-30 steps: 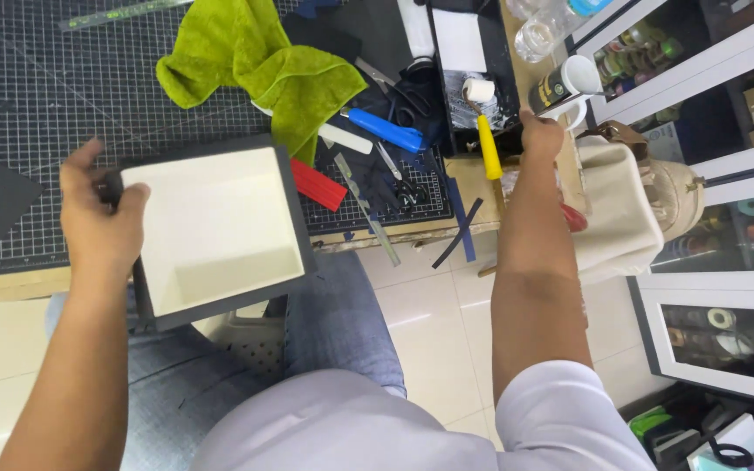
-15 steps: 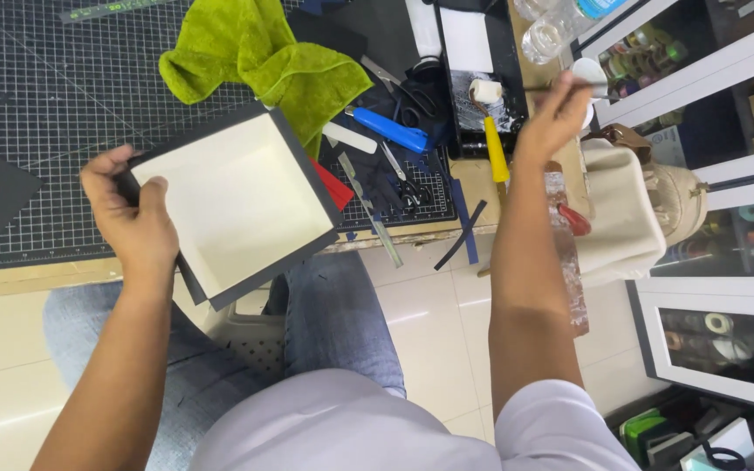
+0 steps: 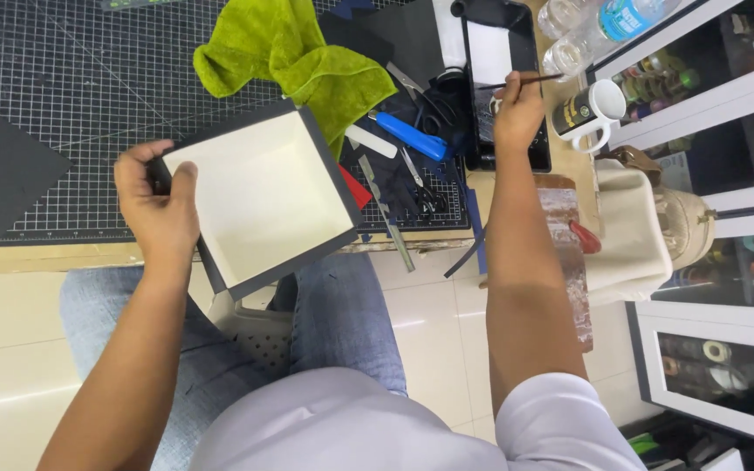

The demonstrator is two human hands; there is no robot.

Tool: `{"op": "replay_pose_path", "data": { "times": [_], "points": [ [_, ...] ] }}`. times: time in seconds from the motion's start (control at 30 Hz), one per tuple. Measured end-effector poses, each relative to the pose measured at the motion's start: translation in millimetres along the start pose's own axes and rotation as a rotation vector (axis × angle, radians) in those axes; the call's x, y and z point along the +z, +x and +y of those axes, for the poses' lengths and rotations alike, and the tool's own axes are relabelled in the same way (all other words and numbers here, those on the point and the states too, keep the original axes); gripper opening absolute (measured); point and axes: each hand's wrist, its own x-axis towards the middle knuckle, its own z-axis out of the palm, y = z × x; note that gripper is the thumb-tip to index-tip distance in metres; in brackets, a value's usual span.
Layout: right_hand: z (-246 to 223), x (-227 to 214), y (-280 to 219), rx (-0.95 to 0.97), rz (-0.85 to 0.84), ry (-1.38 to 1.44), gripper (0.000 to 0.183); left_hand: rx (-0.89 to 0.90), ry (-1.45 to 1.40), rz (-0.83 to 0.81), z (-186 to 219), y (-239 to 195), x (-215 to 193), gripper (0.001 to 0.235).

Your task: The person applies adhesive to the edges of a black and white rectangular frame using a yellow-handled roller, then smooths the edges with a red plastic scraper. They trim excess black material with scissors and repeat the process on the opposite side, finishing by wiping the surface with a green cloth.

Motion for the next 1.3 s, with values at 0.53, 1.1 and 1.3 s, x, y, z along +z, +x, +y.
{"op": "replay_pose_path", "data": {
  "times": [0.53,1.1,1.3],
  "points": [
    [-191,-38,-96,-0.206,0.153,0.655,0.03,0.019,-0.181,-0.042,-32,2,-16,0.042],
    [-329,19,-201,-0.812,-0.536,0.766,0.019,0.006,-0.237,-0.091,-55,10,-5,0.042],
    [-336,6,-203,-0.823,-0.526,0.778,0.02,0.001,-0.24,-0.089,-57,9,-4,0.041]
  ]
}}
